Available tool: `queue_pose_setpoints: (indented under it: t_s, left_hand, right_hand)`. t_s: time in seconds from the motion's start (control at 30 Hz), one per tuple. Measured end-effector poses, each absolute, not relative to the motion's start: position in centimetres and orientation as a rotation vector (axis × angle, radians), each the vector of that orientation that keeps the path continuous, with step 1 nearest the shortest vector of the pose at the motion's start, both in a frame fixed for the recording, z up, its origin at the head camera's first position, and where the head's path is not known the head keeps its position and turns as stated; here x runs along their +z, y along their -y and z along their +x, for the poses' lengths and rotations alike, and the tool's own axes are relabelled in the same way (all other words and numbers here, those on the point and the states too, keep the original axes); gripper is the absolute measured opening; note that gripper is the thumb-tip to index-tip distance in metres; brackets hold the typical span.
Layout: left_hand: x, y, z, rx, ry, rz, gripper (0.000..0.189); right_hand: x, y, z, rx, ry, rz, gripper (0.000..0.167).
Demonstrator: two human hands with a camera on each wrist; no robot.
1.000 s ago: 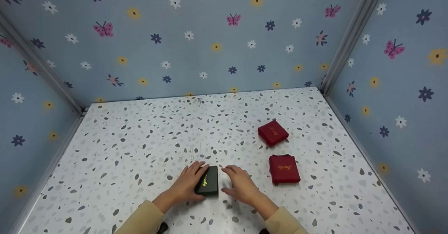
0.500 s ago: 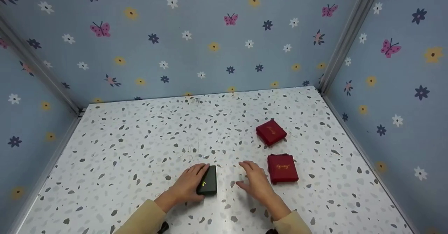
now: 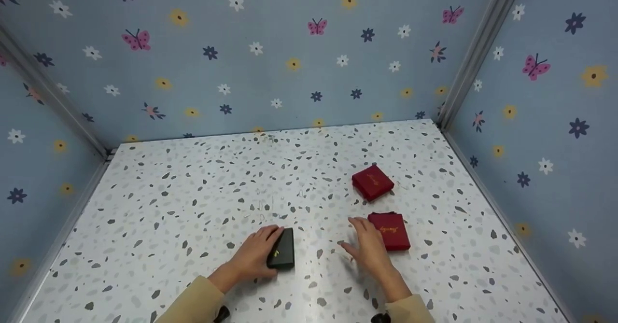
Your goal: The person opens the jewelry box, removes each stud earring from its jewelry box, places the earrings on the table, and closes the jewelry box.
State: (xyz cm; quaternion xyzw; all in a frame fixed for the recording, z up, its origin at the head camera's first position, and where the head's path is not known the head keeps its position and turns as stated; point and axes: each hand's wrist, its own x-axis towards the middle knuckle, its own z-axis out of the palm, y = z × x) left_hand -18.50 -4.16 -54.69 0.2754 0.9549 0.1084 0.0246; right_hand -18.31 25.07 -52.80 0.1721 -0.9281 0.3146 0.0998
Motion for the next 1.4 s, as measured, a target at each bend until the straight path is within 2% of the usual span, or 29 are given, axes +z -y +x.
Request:
queue_pose_setpoints:
  t_s: [0.3,0.67,0.97,1.4]
  left_hand:
    - [-53.9,5.1,-18.4,0.367,-2.928,0.8,0.098]
    - [-53.4,6.8,-18.7,0.393,-2.985,0.747,0.096]
    - [-53.3,8.6,-19.3,0.457,-3.031,0.656,0.094]
    - [-53.5,11.1,-20.3,0.482,-3.118,0.524,0.096]
  right_hand:
    - [-52.9,-26.4,-18.9,0.871,2.87,0.323,0.062]
    - [-53.5,-27.8,-19.8,0.752,2.908,0.09,0.078]
    - [-53.3,-28.8,-20.6,0.836,3.025,-0.195,0.098]
    - [-53.5,-29.7,-21.1,0.93,3.11,-0.363,0.11]
